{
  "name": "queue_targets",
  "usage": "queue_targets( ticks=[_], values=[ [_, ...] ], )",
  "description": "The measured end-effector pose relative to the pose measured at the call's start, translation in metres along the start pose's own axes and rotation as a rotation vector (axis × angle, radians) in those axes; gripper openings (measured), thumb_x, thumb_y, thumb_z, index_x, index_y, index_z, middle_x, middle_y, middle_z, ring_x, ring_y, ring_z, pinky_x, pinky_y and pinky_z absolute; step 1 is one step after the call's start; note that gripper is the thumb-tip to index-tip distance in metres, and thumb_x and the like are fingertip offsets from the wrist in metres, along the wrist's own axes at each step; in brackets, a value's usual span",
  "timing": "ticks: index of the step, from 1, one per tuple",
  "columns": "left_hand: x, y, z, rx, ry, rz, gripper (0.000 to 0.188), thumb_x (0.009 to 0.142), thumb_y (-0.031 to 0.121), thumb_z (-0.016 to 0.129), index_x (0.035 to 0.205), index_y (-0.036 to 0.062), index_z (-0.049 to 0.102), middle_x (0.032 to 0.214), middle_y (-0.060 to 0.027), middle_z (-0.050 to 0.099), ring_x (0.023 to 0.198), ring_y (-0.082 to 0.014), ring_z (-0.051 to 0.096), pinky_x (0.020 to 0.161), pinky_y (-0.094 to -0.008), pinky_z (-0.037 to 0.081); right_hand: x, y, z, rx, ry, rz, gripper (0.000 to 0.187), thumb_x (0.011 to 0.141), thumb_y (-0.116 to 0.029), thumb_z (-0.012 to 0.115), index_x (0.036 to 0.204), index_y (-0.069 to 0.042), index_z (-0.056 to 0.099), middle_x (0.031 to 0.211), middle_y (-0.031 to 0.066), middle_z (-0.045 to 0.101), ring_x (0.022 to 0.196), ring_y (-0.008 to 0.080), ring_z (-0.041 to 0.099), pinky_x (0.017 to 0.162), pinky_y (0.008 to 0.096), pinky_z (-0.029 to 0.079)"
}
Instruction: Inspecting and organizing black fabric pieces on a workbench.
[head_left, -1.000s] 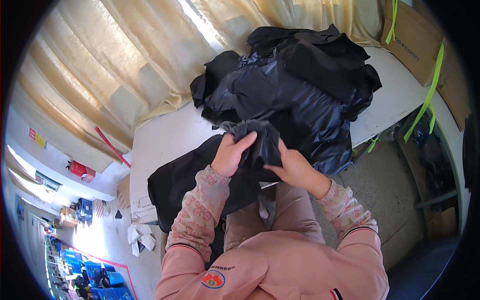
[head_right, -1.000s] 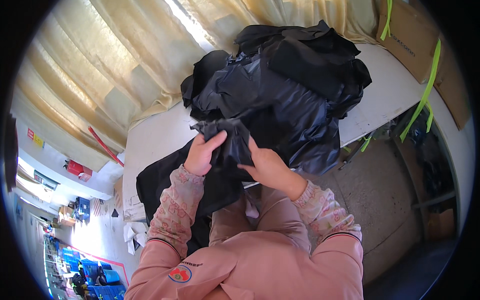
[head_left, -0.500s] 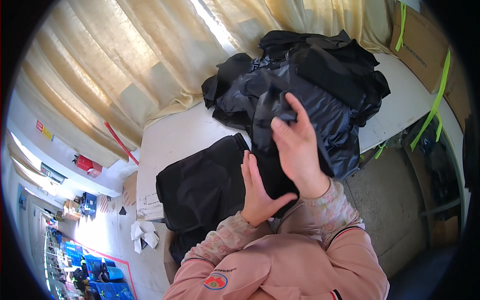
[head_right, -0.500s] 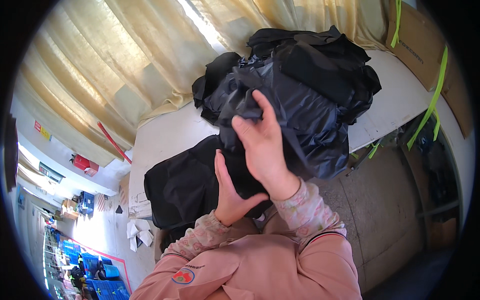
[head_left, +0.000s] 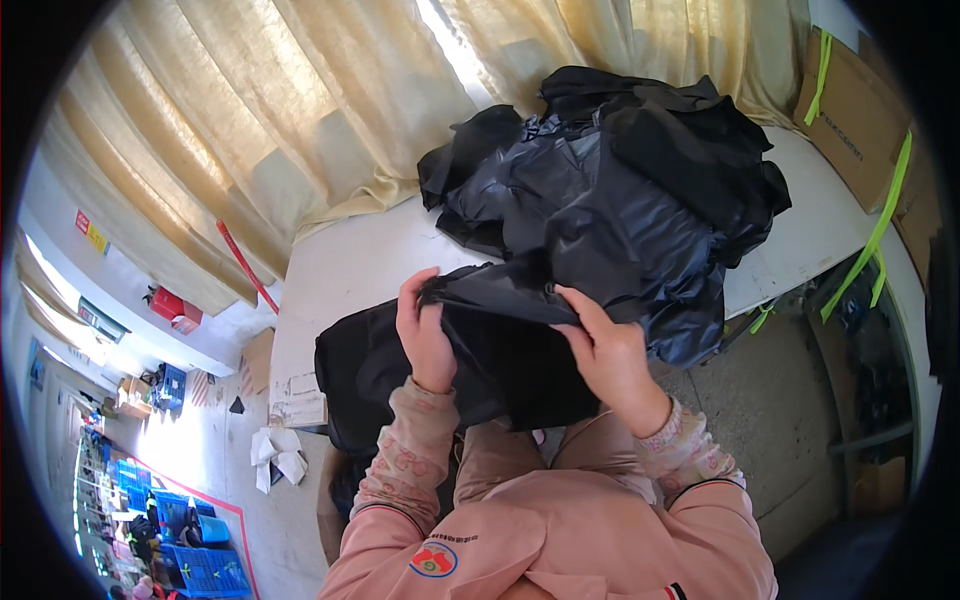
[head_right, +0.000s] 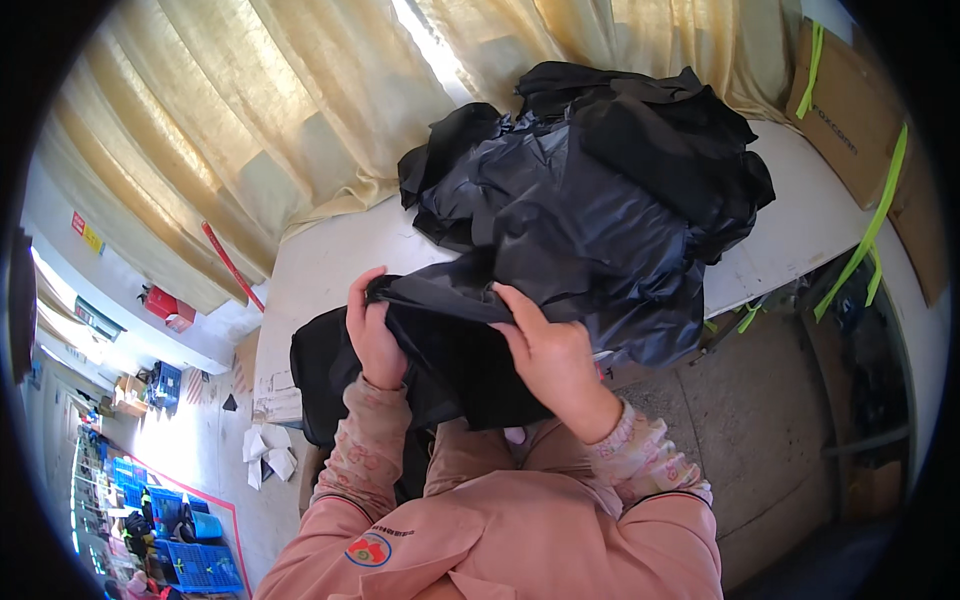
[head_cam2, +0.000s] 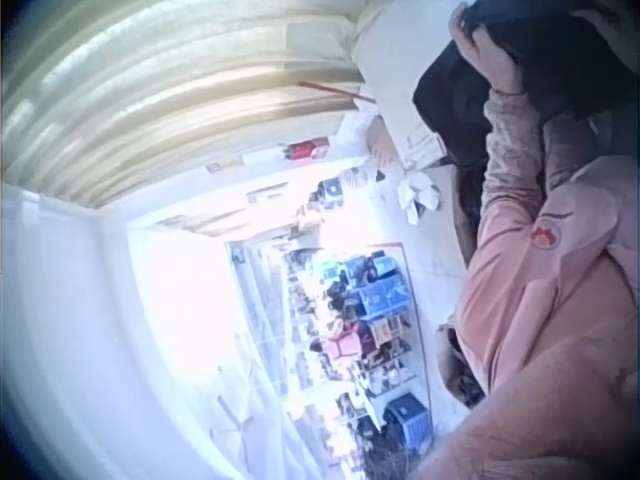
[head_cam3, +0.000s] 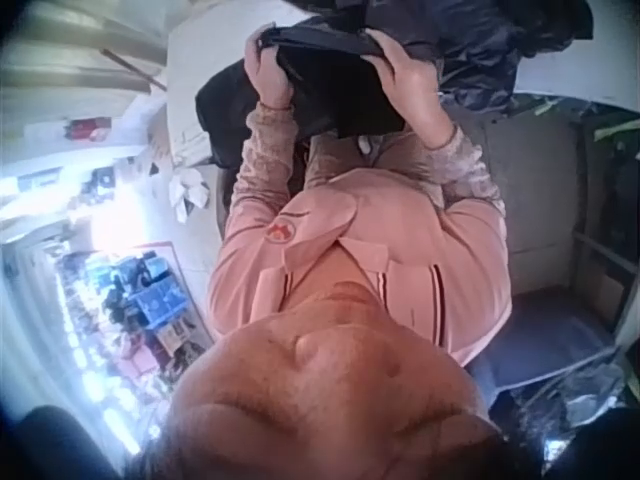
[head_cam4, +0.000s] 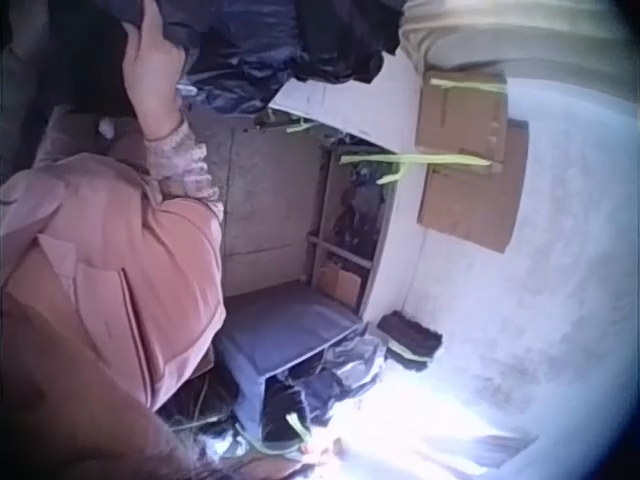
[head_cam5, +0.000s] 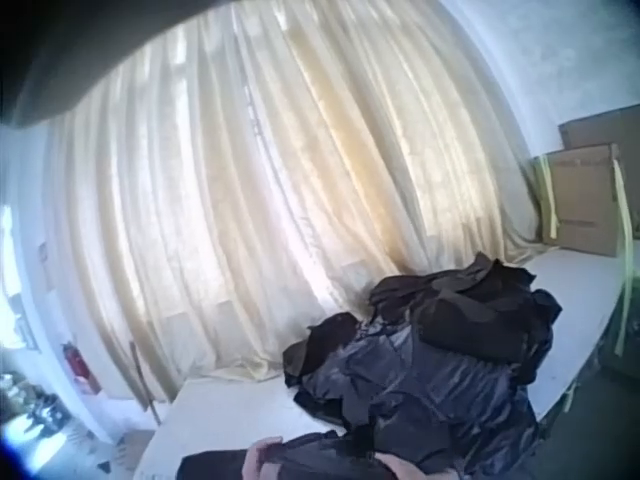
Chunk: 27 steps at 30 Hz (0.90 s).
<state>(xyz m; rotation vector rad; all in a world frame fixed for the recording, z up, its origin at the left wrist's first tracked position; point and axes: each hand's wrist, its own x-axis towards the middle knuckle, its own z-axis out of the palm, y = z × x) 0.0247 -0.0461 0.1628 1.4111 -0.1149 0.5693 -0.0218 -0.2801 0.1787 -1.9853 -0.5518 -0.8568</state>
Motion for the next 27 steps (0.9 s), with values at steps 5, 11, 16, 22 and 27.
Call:
queue_targets(
  ticks=[5,11,16,22,27],
  values=[
    [-0.011,-0.010,-0.002,0.218,-0.501,-0.114,0.032,0.101,0.018,0.042,0.106,-0.0018,0.066,0.106,-0.0056,0.065,0.096,-0.0146,0.059,0.091,-0.0294,0.046,0.021,0.010,-0.023,-0.059,0.190,-0.119,0.034,0.082,-0.008,0.077,0.114,-0.007,0.067,0.101,0.0116,0.073,0.071,0.0293,0.070,0.060,0.0361,0.054],
    [-0.047,-0.003,0.012,-0.257,-1.391,-0.520,0.067,0.080,0.028,0.085,0.132,-0.0010,0.055,0.118,-0.0061,0.064,0.114,-0.0152,0.056,0.098,-0.0323,0.047,0.049,0.038,-0.003,0.046,-0.285,-0.008,0.027,0.085,-0.014,0.073,0.110,-0.006,0.066,0.092,0.0186,0.068,0.075,0.0332,0.068,0.068,0.0382,0.053],
    [-0.038,0.028,0.015,-0.444,-0.784,-0.703,0.066,0.076,0.012,0.083,0.133,-0.0020,0.054,0.122,-0.0103,0.065,0.111,-0.0221,0.063,0.100,-0.0361,0.049,0.054,0.019,-0.030,0.204,-0.087,0.440,0.025,0.091,-0.011,0.066,0.115,-0.003,0.065,0.084,0.0133,0.069,0.071,0.0193,0.069,0.070,0.0301,0.055],
    [-0.037,0.029,0.035,-0.558,-0.545,-0.667,0.047,0.091,0.018,0.070,0.131,-0.0001,0.053,0.113,-0.0100,0.065,0.104,-0.0197,0.065,0.091,-0.0327,0.053,0.024,-0.029,-0.020,-0.036,-0.185,-0.222,0.037,0.080,-0.016,0.077,0.111,-0.003,0.063,0.093,0.0091,0.061,0.092,0.0307,0.064,0.091,0.0435,0.052],
    [-0.024,0.004,0.028,-0.170,-0.320,-0.324,0.008,0.098,0.009,0.060,0.106,0.0050,0.058,0.102,-0.0018,0.066,0.094,-0.0096,0.061,0.084,-0.0263,0.050,0.007,0.000,-0.013,0.077,-0.173,-0.098,0.029,0.079,-0.002,0.075,0.106,-0.001,0.065,0.088,0.0139,0.060,0.074,0.0330,0.063,0.062,0.0394,0.051]
  ],
)
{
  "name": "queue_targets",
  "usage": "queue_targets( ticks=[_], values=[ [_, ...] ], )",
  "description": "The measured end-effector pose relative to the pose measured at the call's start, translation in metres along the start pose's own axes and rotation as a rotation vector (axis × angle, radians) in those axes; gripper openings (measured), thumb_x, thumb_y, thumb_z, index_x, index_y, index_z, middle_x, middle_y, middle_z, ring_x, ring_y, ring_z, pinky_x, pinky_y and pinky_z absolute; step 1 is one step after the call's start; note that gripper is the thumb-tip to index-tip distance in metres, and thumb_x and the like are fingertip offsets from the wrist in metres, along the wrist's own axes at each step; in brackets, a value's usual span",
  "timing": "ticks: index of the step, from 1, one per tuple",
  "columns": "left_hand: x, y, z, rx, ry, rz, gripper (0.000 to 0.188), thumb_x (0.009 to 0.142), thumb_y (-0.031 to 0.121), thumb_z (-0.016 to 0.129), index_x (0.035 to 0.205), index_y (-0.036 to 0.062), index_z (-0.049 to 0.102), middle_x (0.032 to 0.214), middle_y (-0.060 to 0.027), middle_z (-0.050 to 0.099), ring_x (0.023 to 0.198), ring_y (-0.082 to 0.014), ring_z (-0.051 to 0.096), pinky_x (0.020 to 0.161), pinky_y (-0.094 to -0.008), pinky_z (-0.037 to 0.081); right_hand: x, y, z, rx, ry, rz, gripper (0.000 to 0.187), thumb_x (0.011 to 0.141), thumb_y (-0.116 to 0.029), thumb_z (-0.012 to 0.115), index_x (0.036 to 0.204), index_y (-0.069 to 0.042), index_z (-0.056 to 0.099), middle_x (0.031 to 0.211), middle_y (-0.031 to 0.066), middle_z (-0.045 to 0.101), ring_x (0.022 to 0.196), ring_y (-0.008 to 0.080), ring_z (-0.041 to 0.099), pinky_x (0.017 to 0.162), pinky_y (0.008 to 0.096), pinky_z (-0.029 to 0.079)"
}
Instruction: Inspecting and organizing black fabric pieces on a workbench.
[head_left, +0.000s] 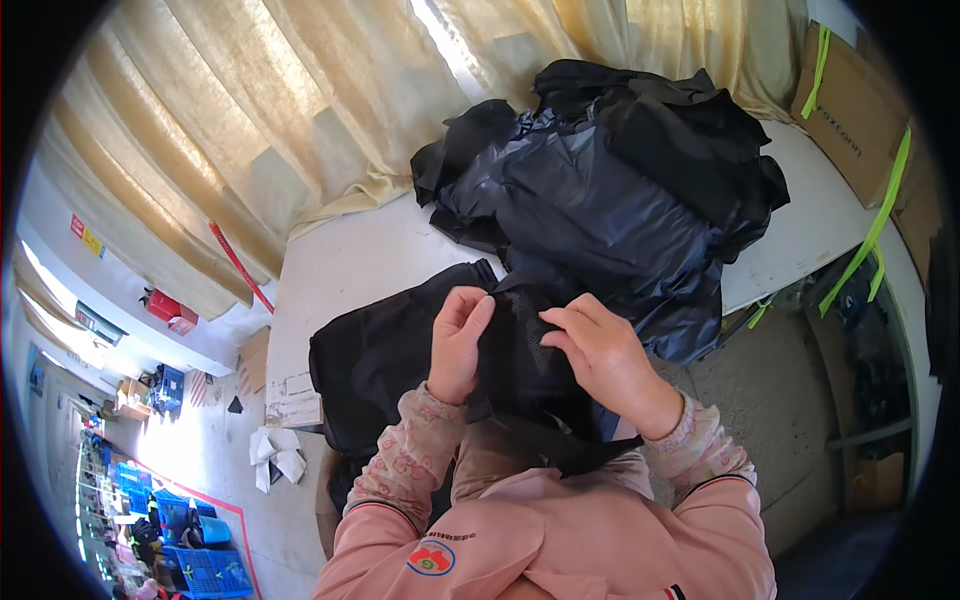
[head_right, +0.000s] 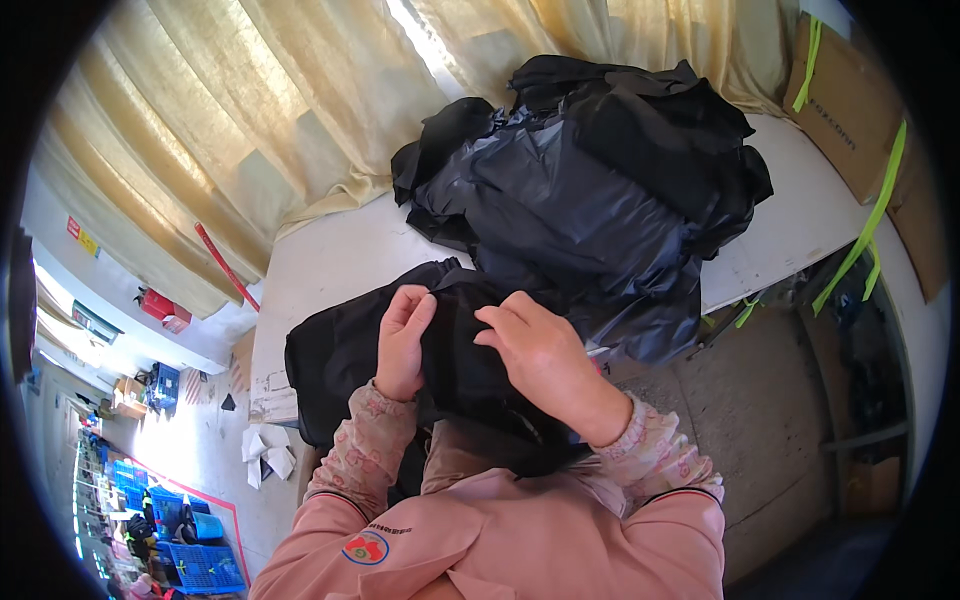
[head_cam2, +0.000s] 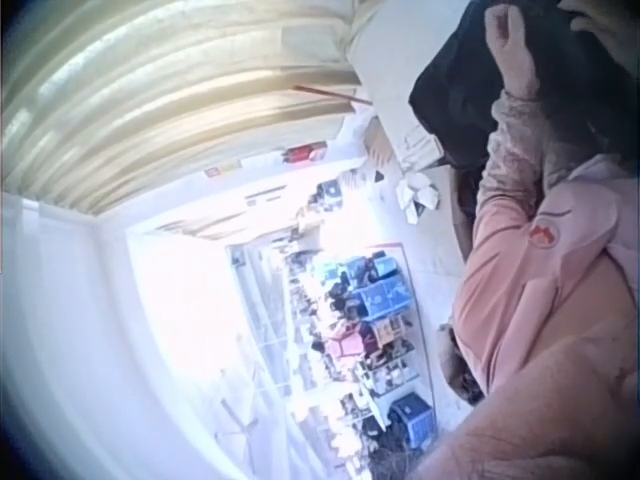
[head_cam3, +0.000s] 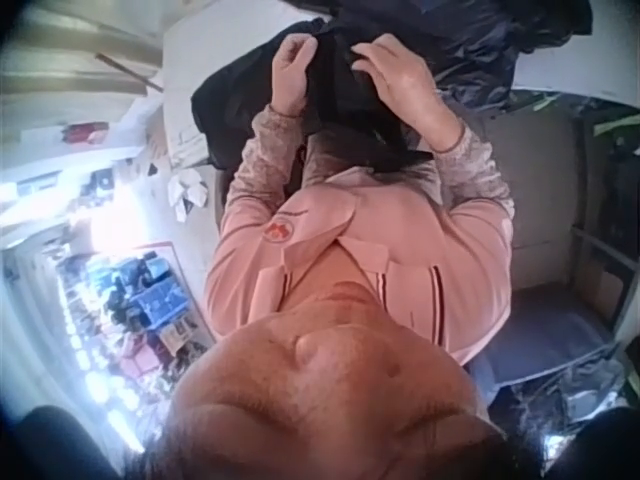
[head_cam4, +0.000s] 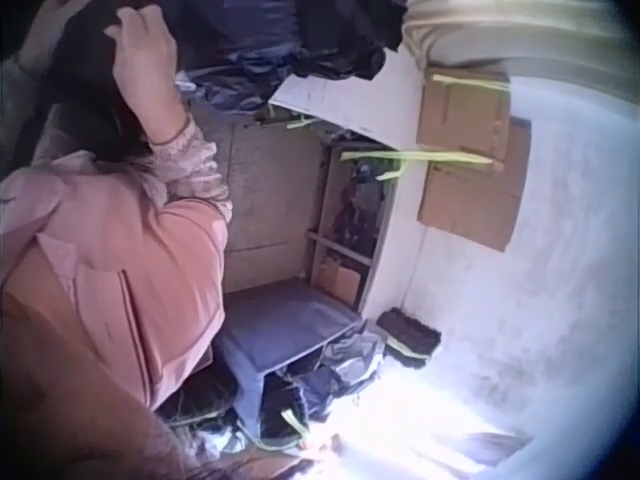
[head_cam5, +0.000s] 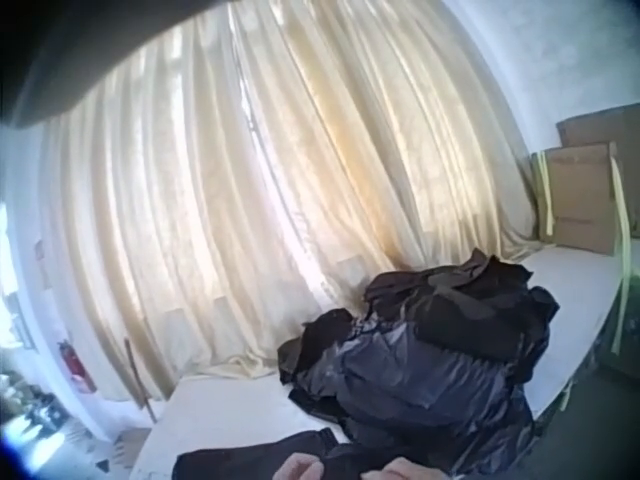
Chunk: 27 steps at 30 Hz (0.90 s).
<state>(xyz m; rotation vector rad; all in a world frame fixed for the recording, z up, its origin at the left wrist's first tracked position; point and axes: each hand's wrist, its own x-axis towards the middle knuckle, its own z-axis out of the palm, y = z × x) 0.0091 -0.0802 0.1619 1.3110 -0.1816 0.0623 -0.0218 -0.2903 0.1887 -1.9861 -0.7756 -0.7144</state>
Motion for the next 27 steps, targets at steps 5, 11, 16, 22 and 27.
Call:
queue_targets(
  ticks=[5,11,16,22,27],
  values=[
    [-0.002,0.011,-0.040,-0.582,-0.076,0.006,0.016,0.100,0.023,0.059,0.101,0.0066,0.057,0.095,-0.0037,0.063,0.089,-0.0160,0.062,0.089,-0.0322,0.049,0.007,0.008,-0.028,-0.104,-0.048,-0.034,0.015,0.083,-0.008,0.073,0.095,-0.004,0.066,0.081,0.0110,0.058,0.066,0.0300,0.060,0.057,0.0382,0.048],
    [0.008,0.057,-0.041,0.093,-0.270,0.274,0.038,0.098,0.040,0.061,0.115,0.0071,0.059,0.116,-0.0133,0.061,0.111,-0.0284,0.059,0.105,-0.0421,0.043,0.017,0.002,-0.052,-0.138,-0.153,-0.052,0.022,0.083,-0.025,0.077,0.088,-0.007,0.065,0.072,0.0056,0.055,0.060,0.0259,0.060,0.053,0.0352,0.046],
    [0.005,0.059,-0.011,1.077,-0.560,0.648,0.033,0.083,0.031,0.078,0.102,0.0076,0.065,0.133,-0.0167,0.054,0.133,-0.0343,0.045,0.116,-0.0512,0.030,0.021,-0.004,-0.048,-0.102,-0.264,-0.172,0.021,0.082,-0.025,0.077,0.087,-0.009,0.066,0.072,0.0045,0.056,0.059,0.0253,0.059,0.052,0.0349,0.045],
    [0.021,0.052,-0.033,1.014,-0.654,0.506,0.020,0.082,0.022,0.077,0.089,0.0074,0.067,0.117,-0.0090,0.064,0.113,-0.0315,0.058,0.115,-0.0570,0.029,0.027,-0.006,-0.070,-0.204,-0.254,-0.144,0.020,0.083,-0.028,0.075,0.087,-0.011,0.065,0.073,0.0036,0.055,0.062,0.0253,0.061,0.054,0.0349,0.047],
    [0.025,0.035,-0.061,0.591,-0.261,0.129,0.019,0.096,0.017,0.062,0.092,-0.0006,0.067,0.099,-0.0060,0.068,0.086,-0.0139,0.062,0.091,-0.0321,0.049,0.030,0.003,-0.085,-0.123,-0.387,-0.018,0.018,0.082,-0.017,0.076,0.088,-0.005,0.065,0.076,0.0089,0.062,0.066,0.0303,0.062,0.060,0.0354,0.047]
  ],
)
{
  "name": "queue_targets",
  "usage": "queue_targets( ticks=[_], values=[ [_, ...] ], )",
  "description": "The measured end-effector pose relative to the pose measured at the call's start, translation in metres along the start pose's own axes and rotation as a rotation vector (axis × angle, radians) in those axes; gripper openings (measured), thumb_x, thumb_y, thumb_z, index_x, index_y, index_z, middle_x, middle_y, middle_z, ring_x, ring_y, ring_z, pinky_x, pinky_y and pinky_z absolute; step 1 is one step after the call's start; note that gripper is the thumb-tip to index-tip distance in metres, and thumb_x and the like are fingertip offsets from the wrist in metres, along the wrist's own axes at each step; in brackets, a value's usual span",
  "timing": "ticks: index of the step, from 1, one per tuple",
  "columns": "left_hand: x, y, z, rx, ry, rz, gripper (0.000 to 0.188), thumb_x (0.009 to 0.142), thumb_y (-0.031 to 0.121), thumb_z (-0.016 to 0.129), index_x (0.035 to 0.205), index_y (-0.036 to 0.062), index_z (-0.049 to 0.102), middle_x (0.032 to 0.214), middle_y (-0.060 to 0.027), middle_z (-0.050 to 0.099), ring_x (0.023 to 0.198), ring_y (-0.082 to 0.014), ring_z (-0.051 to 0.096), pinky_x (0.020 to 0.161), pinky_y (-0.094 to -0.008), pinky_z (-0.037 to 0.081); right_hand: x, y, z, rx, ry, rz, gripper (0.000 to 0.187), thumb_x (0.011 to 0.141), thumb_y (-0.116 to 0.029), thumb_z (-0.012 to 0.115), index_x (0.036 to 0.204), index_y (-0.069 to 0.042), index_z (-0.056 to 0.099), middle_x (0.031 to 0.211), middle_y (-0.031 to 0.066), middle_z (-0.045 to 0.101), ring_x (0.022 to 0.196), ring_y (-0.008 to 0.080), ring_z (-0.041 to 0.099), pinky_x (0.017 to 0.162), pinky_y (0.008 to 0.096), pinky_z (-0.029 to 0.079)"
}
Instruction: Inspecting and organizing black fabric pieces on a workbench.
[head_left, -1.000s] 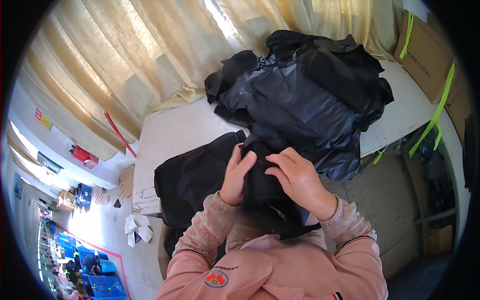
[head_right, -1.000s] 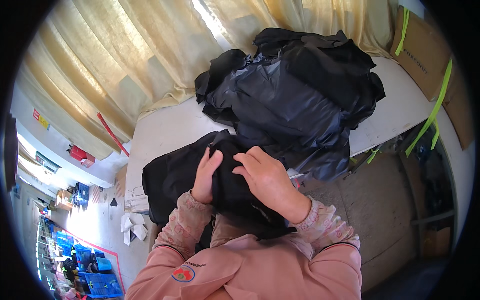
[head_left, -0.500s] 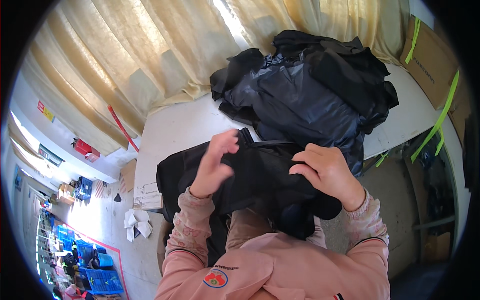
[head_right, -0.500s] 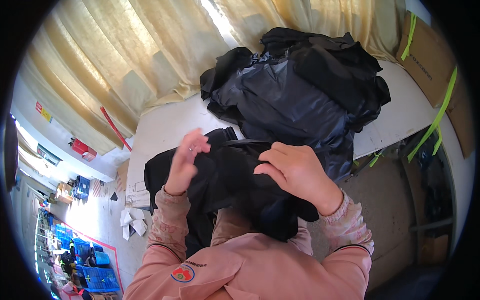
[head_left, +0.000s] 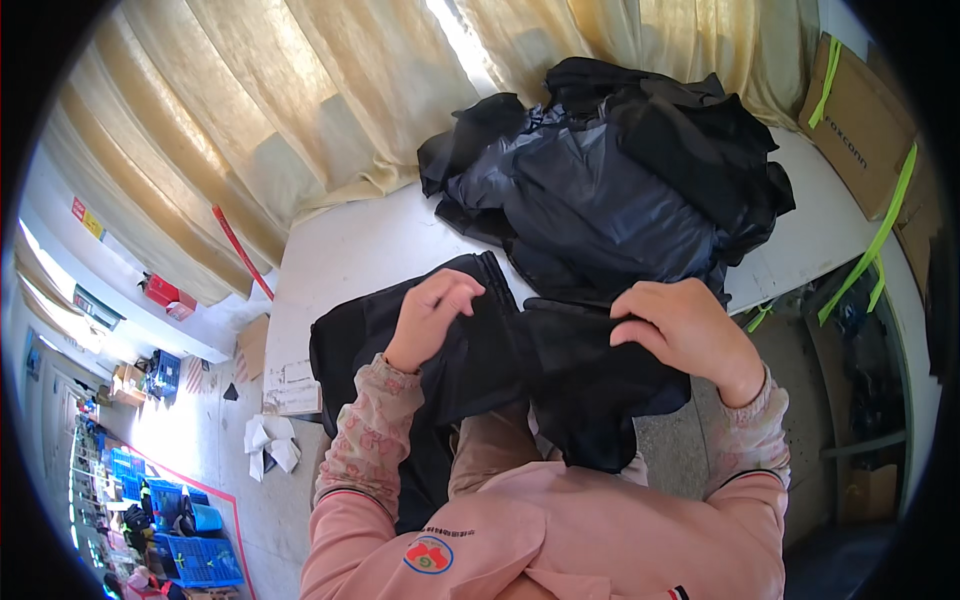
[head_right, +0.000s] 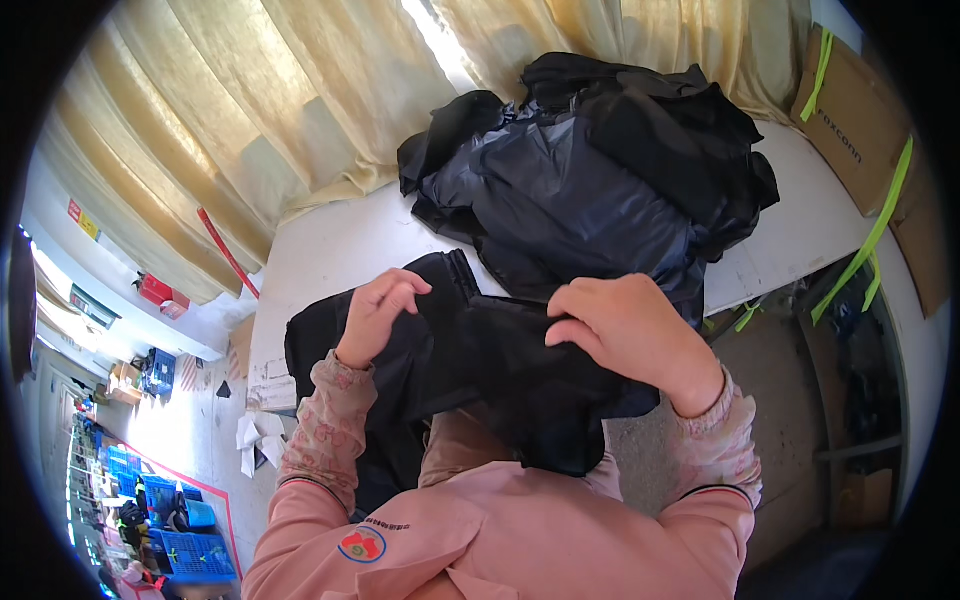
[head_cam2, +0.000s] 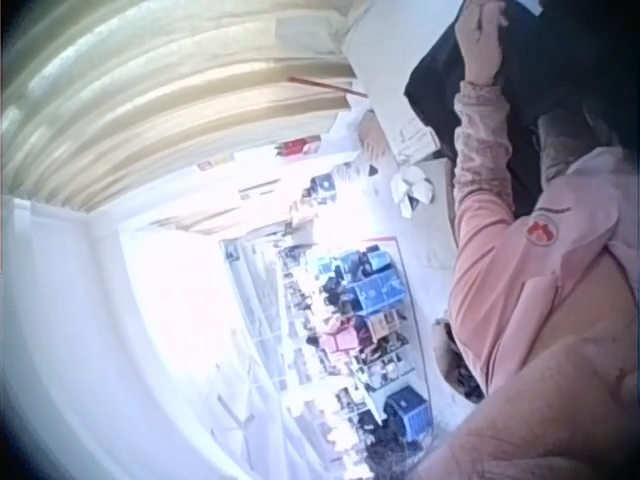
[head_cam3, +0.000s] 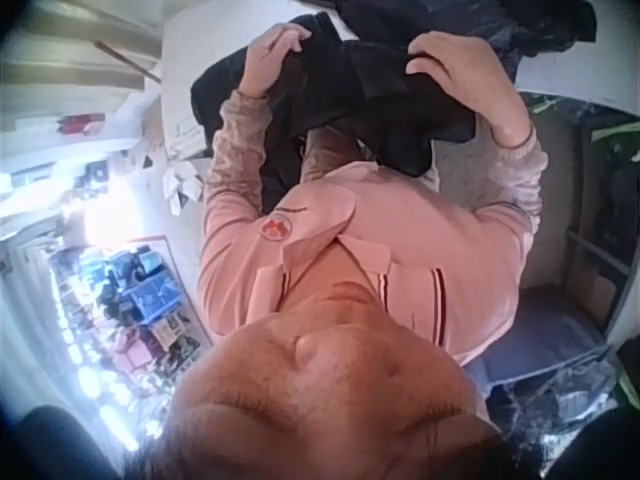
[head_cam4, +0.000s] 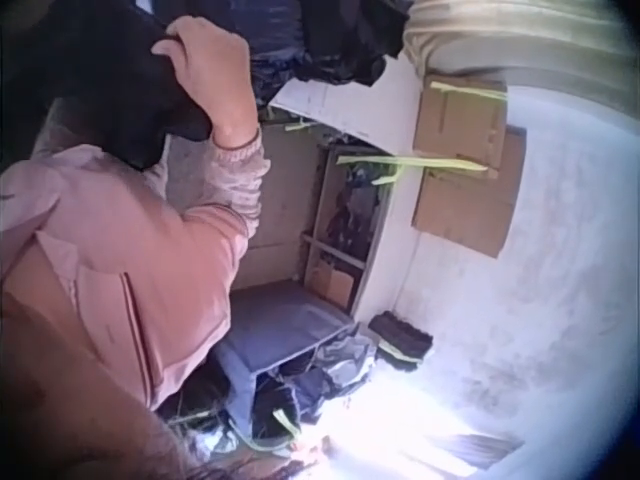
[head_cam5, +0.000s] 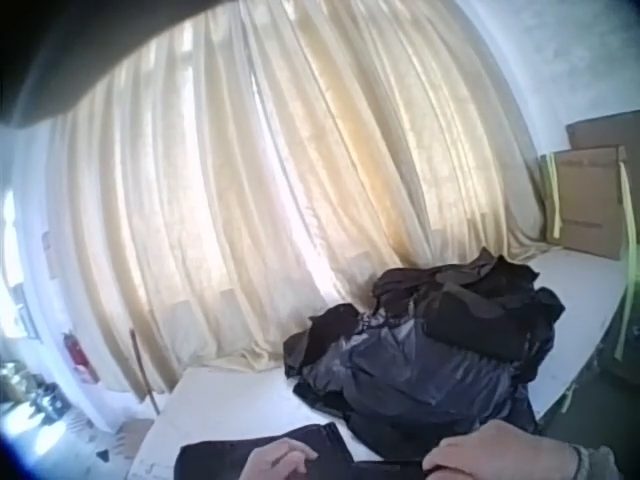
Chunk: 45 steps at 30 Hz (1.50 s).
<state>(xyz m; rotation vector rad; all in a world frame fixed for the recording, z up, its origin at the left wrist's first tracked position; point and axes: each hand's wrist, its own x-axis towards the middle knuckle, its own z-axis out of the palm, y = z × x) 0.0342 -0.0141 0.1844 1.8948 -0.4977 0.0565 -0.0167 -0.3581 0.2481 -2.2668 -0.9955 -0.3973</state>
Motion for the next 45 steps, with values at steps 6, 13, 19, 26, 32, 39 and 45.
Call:
queue_targets(
  ticks=[6,13,19,26,32,39,45],
  values=[
    [-0.030,-0.061,0.033,0.024,-0.227,-0.096,0.024,0.093,0.011,0.068,0.113,-0.0015,0.064,0.097,-0.0049,0.066,0.087,-0.0128,0.061,0.080,-0.0282,0.050,0.034,0.020,-0.036,0.057,0.327,0.227,0.014,0.093,-0.012,0.067,0.097,-0.001,0.060,0.075,0.0055,0.059,0.071,0.0097,0.055,0.066,0.0267,0.045],
    [-0.080,-0.100,0.097,-0.704,-0.560,-0.392,0.059,0.095,0.024,0.068,0.140,-0.0032,0.042,0.127,-0.0155,0.064,0.121,-0.0253,0.059,0.107,-0.0382,0.044,0.073,0.006,-0.061,0.385,0.529,0.153,0.024,0.098,-0.024,0.065,0.100,0.001,0.067,0.076,-0.0064,0.056,0.072,0.0014,0.049,0.065,0.0197,0.040],
    [-0.048,-0.092,0.148,-1.528,-0.149,-0.676,0.059,0.103,0.045,0.047,0.139,-0.0017,0.046,0.133,-0.0185,0.060,0.128,-0.0304,0.055,0.112,-0.0431,0.041,0.084,-0.025,-0.052,0.671,0.525,0.083,0.025,0.101,-0.024,0.062,0.099,0.001,0.065,0.083,-0.0071,0.058,0.078,0.0011,0.050,0.071,0.0183,0.041],
    [-0.022,-0.056,0.155,-1.683,-0.164,-0.560,0.046,0.095,0.025,0.055,0.130,-0.0049,0.055,0.125,-0.0178,0.066,0.116,-0.0310,0.063,0.108,-0.0428,0.044,0.067,-0.014,-0.027,0.545,0.509,0.135,0.021,0.099,-0.022,0.063,0.098,-0.001,0.061,0.078,0.0003,0.058,0.073,0.0082,0.053,0.067,0.0233,0.043],
    [-0.033,-0.016,0.126,-1.856,-0.278,-0.290,0.049,0.091,0.022,0.052,0.130,-0.0065,0.055,0.123,-0.0193,0.066,0.110,-0.0319,0.065,0.105,-0.0432,0.048,0.046,0.079,0.074,-0.092,0.223,0.354,0.026,0.098,-0.027,0.061,0.101,-0.003,0.053,0.086,0.0247,0.068,0.083,0.0445,0.066,0.068,0.0493,0.052],
    [-0.057,-0.018,-0.018,-1.224,-0.117,0.024,0.074,0.101,0.060,0.044,0.137,-0.0041,0.052,0.139,-0.0186,0.057,0.127,-0.0281,0.056,0.110,-0.0410,0.041,-0.021,0.198,0.085,-0.079,0.279,0.703,0.032,0.093,-0.030,0.066,0.092,0.001,0.059,0.090,0.0254,0.068,0.089,0.0454,0.065,0.077,0.0495,0.051],
    [-0.038,-0.082,-0.071,-0.636,0.405,-0.208,0.038,0.104,0.029,0.053,0.125,-0.0018,0.060,0.122,-0.0113,0.067,0.111,-0.0216,0.065,0.097,-0.0372,0.050,0.017,0.118,-0.027,1.129,0.181,0.450,0.036,0.096,-0.022,0.067,0.123,0.001,0.061,0.108,0.0073,0.068,0.095,0.0119,0.066,0.088,0.0287,0.052]
  ],
)
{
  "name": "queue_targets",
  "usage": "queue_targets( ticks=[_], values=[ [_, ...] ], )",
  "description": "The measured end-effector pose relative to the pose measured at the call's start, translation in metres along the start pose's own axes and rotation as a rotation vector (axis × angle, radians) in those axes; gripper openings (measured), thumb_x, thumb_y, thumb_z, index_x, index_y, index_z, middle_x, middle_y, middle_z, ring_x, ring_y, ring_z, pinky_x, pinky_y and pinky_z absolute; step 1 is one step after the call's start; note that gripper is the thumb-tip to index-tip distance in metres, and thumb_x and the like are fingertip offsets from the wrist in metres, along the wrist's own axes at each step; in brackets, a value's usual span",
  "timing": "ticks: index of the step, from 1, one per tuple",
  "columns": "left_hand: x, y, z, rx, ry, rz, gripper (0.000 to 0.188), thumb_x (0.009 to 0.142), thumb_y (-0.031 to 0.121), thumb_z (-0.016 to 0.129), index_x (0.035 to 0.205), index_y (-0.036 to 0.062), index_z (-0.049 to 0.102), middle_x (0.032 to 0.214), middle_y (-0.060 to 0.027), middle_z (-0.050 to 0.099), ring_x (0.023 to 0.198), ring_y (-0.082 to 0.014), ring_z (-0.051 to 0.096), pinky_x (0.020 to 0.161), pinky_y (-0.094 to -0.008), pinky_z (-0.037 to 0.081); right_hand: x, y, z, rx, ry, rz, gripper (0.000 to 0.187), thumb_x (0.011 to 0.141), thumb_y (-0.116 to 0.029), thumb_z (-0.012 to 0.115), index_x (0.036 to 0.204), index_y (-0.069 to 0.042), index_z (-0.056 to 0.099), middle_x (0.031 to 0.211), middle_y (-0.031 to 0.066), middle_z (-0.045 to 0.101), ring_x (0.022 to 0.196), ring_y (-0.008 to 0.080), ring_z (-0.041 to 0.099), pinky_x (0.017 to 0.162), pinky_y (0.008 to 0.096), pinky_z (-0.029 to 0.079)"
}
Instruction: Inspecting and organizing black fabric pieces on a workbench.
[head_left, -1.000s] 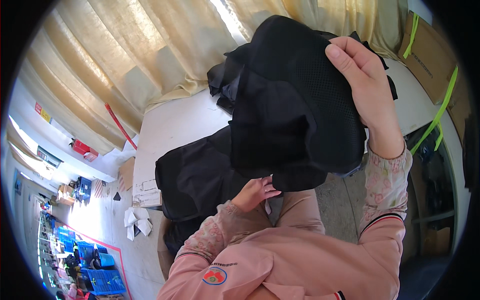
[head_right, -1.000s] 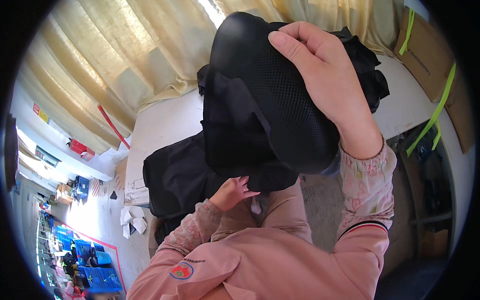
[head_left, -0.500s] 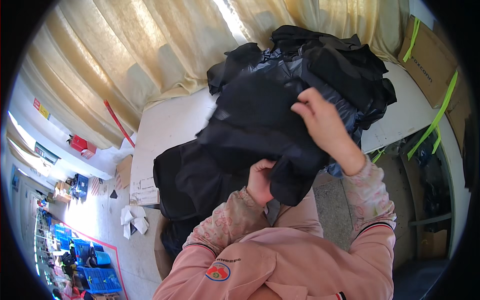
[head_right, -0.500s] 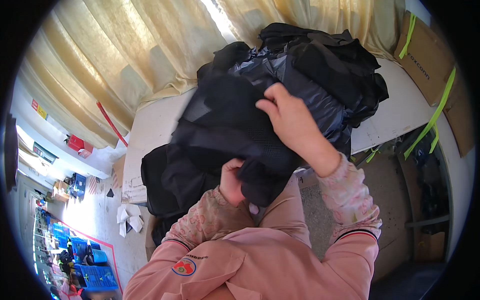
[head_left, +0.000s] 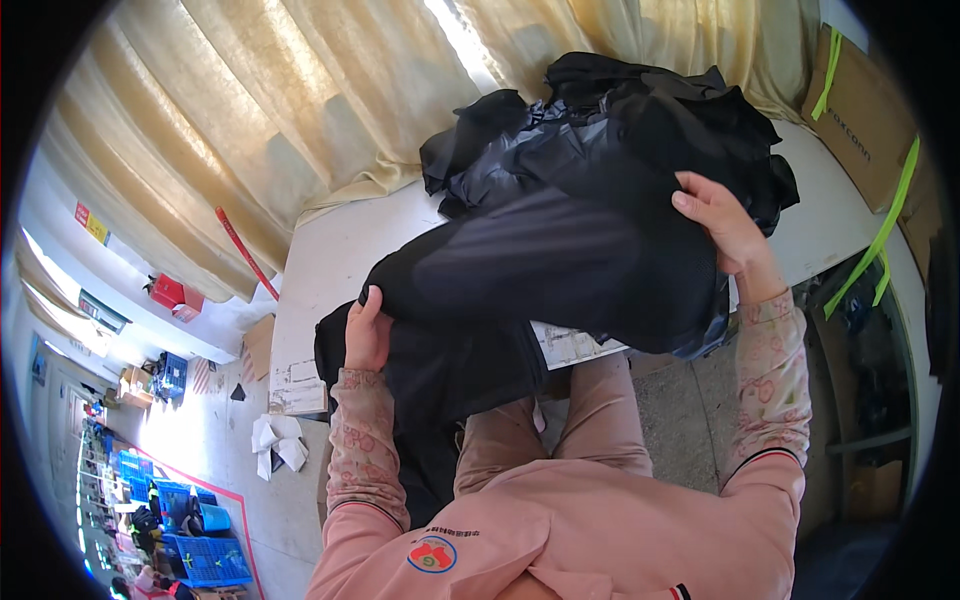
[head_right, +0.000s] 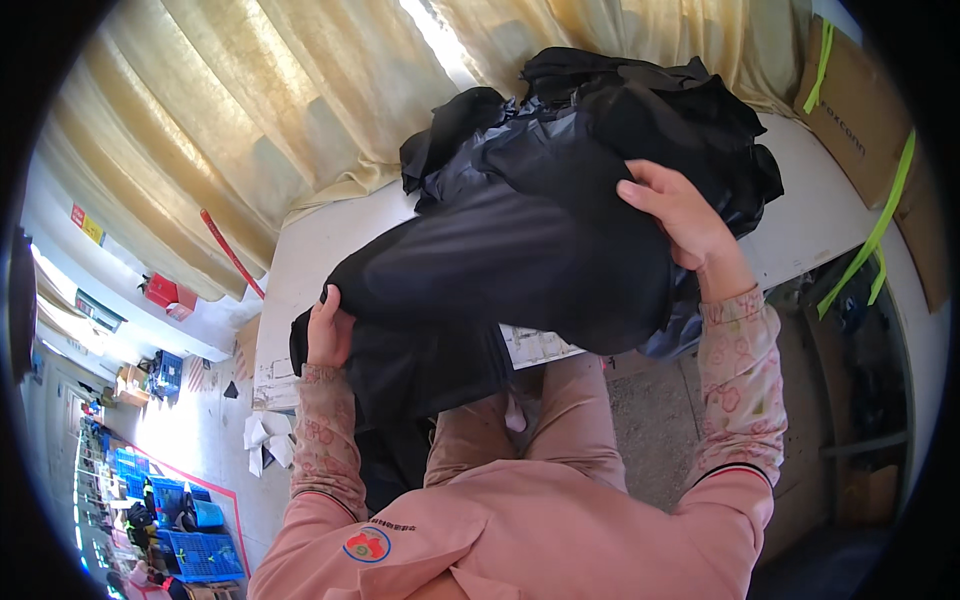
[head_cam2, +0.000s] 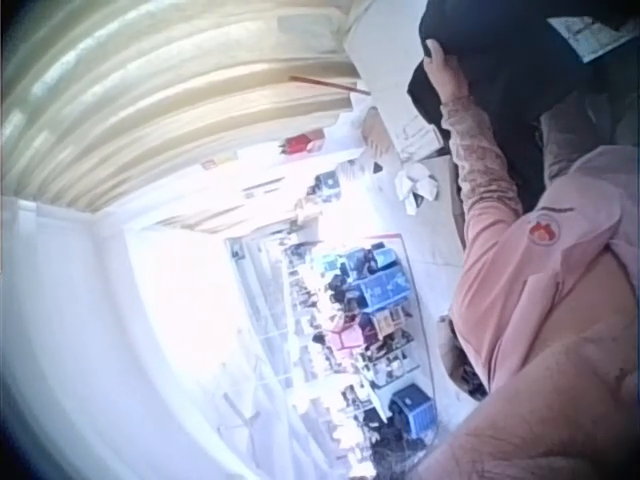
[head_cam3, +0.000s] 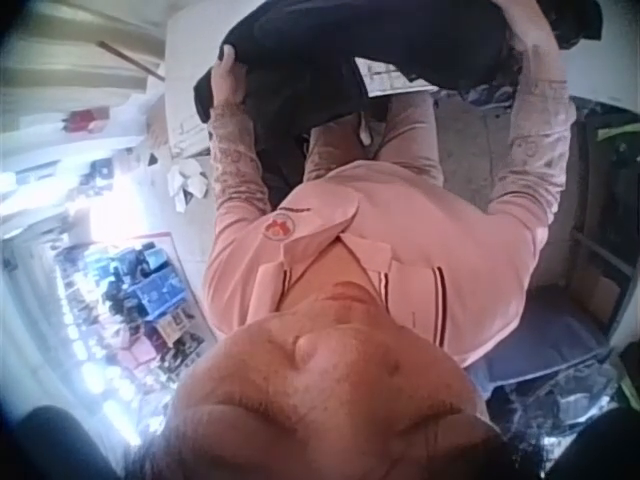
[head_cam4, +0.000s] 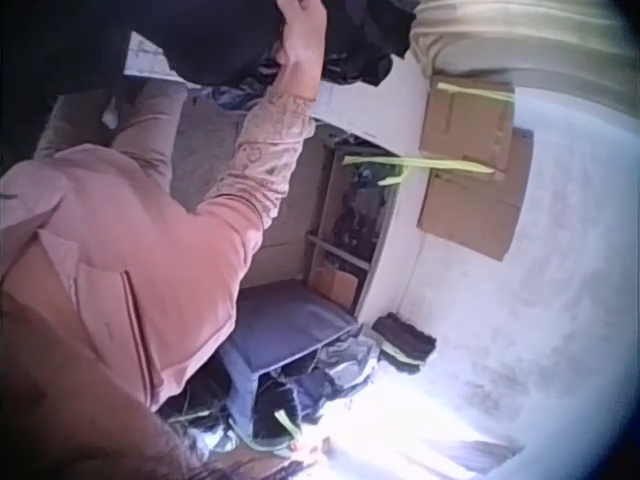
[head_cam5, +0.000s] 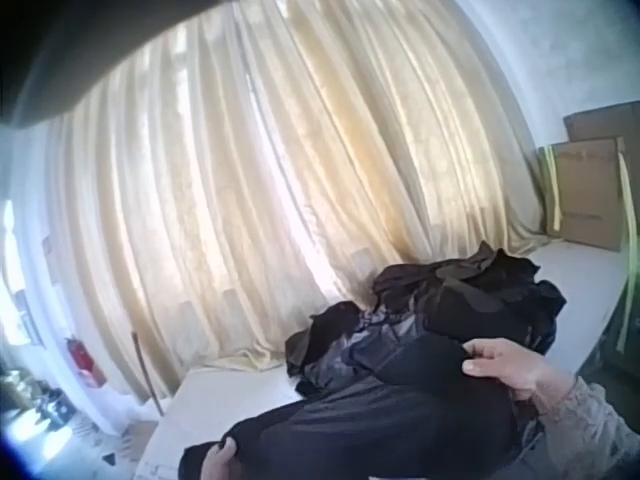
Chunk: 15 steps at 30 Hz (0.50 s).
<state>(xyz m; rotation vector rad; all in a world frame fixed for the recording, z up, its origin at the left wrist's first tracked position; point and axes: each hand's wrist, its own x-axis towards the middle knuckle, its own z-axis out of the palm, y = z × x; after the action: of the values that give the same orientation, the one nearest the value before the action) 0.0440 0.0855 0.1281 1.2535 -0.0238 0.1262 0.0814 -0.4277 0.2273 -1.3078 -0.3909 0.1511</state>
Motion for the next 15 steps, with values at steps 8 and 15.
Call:
queue_targets(
  ticks=[8,15],
  values=[
    [0.030,-0.098,0.029,-0.221,-0.186,-0.474,0.034,0.102,0.026,0.058,0.127,0.0044,0.058,0.120,-0.0099,0.067,0.103,-0.0235,0.067,0.088,-0.0398,0.056,0.015,-0.116,0.165,-0.246,-0.211,-0.105,0.069,0.085,-0.036,0.075,0.138,0.002,0.051,0.078,0.0033,0.063,0.053,0.0075,0.054,0.042,0.0211,0.037],
    [-0.009,-0.119,0.061,-0.664,-0.444,-0.661,0.034,0.102,0.025,0.058,0.129,0.0049,0.057,0.121,-0.0100,0.066,0.104,-0.0240,0.067,0.089,-0.0402,0.056,0.049,-0.122,0.282,0.082,-0.434,-0.103,0.062,0.082,-0.022,0.079,0.123,0.012,0.047,0.077,0.0167,0.062,0.058,0.0250,0.068,0.039,0.0362,0.041]
  ],
)
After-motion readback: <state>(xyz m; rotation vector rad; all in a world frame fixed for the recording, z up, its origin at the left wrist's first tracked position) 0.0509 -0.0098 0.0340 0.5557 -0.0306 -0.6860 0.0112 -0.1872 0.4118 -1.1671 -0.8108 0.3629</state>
